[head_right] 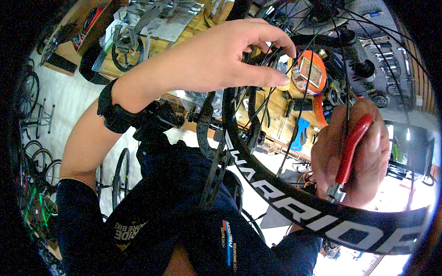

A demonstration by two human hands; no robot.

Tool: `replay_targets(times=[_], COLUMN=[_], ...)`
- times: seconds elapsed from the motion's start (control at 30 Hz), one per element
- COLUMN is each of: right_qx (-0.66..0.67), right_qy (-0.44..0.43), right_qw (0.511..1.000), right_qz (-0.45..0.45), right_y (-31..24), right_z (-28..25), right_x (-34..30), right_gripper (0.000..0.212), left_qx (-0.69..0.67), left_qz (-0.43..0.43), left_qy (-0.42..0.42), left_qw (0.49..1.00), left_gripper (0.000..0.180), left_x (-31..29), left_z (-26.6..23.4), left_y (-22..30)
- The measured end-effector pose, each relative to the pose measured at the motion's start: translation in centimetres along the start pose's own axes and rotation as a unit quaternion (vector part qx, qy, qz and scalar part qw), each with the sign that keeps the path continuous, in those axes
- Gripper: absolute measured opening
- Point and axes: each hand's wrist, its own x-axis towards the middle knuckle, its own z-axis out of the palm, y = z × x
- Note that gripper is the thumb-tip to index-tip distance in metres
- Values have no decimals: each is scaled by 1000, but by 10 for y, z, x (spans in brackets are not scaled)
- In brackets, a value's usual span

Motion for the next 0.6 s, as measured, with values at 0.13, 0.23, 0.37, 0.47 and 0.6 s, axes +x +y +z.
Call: replay_targets(times=[0.13, 0.23, 0.37, 0.47, 0.6], right_qx=[-32, 85, 43, 63, 64], right_qy=[172, 55, 162, 45, 124], right_qw=[976, 994, 983, 993, 985], right_qz=[-133, -32, 68, 86, 100], right_y=[-13, -5, 35, 54, 70], right_z=[-14, -55, -60, -90, -93], right_x=[26, 46, 49, 41, 38], right_gripper=[26, 14, 15, 21, 18], left_qx=[-73, -150, -250, -307, -272], left_qz=[2, -17, 19, 88, 47], left_qy=[-39, -57, 15, 56, 36], left_qw=[997, 987, 968, 946, 961], left_gripper=[51, 45, 38, 61, 54], left_x=[8, 11, 7, 16, 8], left_z=[0, 0, -2, 1, -35], left_y=[2, 3, -5, -11, 12])
